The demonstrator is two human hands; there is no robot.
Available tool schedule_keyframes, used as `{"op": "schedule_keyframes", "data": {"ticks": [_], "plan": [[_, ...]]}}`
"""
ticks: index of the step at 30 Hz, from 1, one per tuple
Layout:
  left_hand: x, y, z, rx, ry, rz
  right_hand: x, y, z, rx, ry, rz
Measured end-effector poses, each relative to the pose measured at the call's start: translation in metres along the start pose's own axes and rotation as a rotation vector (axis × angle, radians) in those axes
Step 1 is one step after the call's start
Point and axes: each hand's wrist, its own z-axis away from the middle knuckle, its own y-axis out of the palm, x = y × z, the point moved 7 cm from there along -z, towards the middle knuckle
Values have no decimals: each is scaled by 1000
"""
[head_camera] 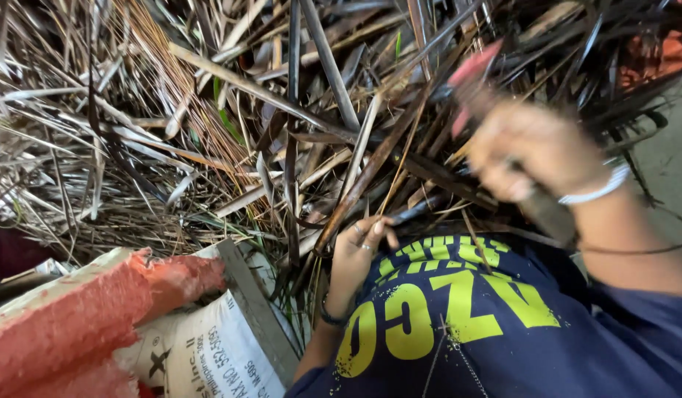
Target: The person strips or peels long thin fibers or sections from dried leaves using a small blade.
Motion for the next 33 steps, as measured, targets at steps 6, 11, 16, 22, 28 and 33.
{"op": "schedule_keyframes", "data": {"ticks": [6, 11, 16, 22, 28, 33], "plan": [[-30, 13, -14, -56, 76, 32, -47, 66, -3, 265, 272, -137], [-16, -4, -6, -165, 90, 1, -8, 52, -14, 110, 225, 24], [18, -23, 4, -212, -41, -207, 38, -41, 4, -308, -113, -73], [-15, -7, -7, -249, 38, -149, -31, 61, -4, 298, 107, 34], [-24, -11, -1, -349, 359, -499, -51, 42, -5, 100, 179, 100], [0, -14, 5, -378, 514, -616, -13, -4, -9, -153, 133, -41]]}}
